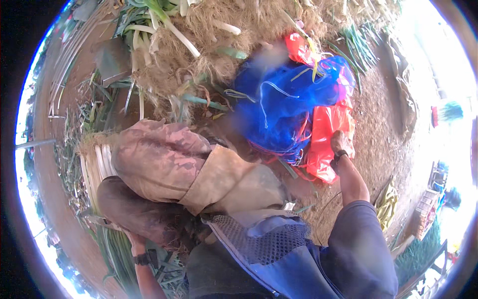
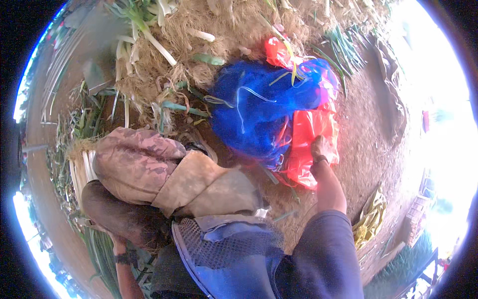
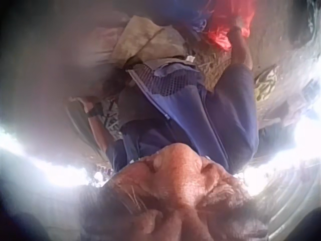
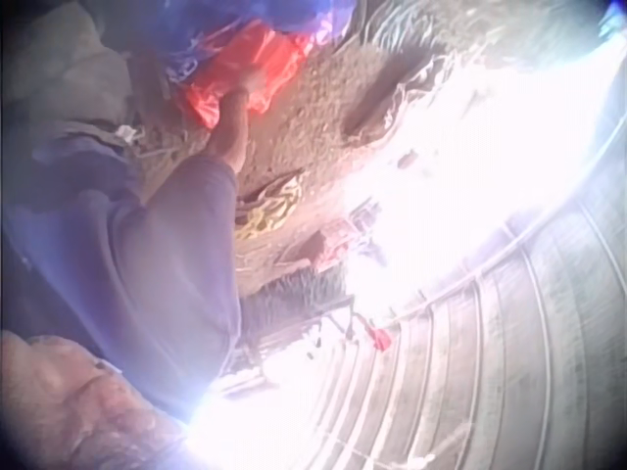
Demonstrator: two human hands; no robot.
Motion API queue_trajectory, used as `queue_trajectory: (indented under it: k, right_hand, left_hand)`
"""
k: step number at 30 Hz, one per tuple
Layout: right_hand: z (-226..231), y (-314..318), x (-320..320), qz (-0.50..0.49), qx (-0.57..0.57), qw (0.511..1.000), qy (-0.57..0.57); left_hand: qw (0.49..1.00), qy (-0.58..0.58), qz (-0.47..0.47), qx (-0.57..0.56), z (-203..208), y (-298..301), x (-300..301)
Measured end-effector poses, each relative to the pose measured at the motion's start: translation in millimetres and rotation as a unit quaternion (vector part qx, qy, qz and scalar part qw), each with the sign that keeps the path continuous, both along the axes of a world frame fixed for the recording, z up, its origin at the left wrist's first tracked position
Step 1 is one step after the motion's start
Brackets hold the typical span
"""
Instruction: Trimming harvested leeks using a fixed blade, then bagging and tying them into bunches.
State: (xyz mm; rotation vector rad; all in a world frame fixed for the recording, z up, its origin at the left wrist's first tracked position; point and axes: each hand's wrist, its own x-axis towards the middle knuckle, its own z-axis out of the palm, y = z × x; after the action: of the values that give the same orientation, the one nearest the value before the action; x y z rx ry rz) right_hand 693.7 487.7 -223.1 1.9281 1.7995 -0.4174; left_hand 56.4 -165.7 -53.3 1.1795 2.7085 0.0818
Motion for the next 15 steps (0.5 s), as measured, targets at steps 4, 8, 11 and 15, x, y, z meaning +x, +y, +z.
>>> queue_trajectory:
  k: [4,8,11,15]
  right_hand:
    - [20.7,8.8,10.9,-0.050,0.127,0.983,0.125]
    - [50.3,22.8,22.6,-0.099,0.164,0.950,0.247]
    - [95.0,38.1,-4.6,-0.233,0.035,0.749,0.619]
    - [168.4,25.6,-61.7,-0.153,0.058,0.720,0.675]
  left_hand:
    - [0.996,-0.031,0.084,0.004,43.1,48.9,12.0]
    - [0.985,0.121,0.121,-0.027,164.7,154.5,30.2]
    - [0.968,0.175,0.001,0.182,216.9,199.9,41.6]
    - [0.958,-0.084,-0.136,0.239,241.8,321.4,127.8]
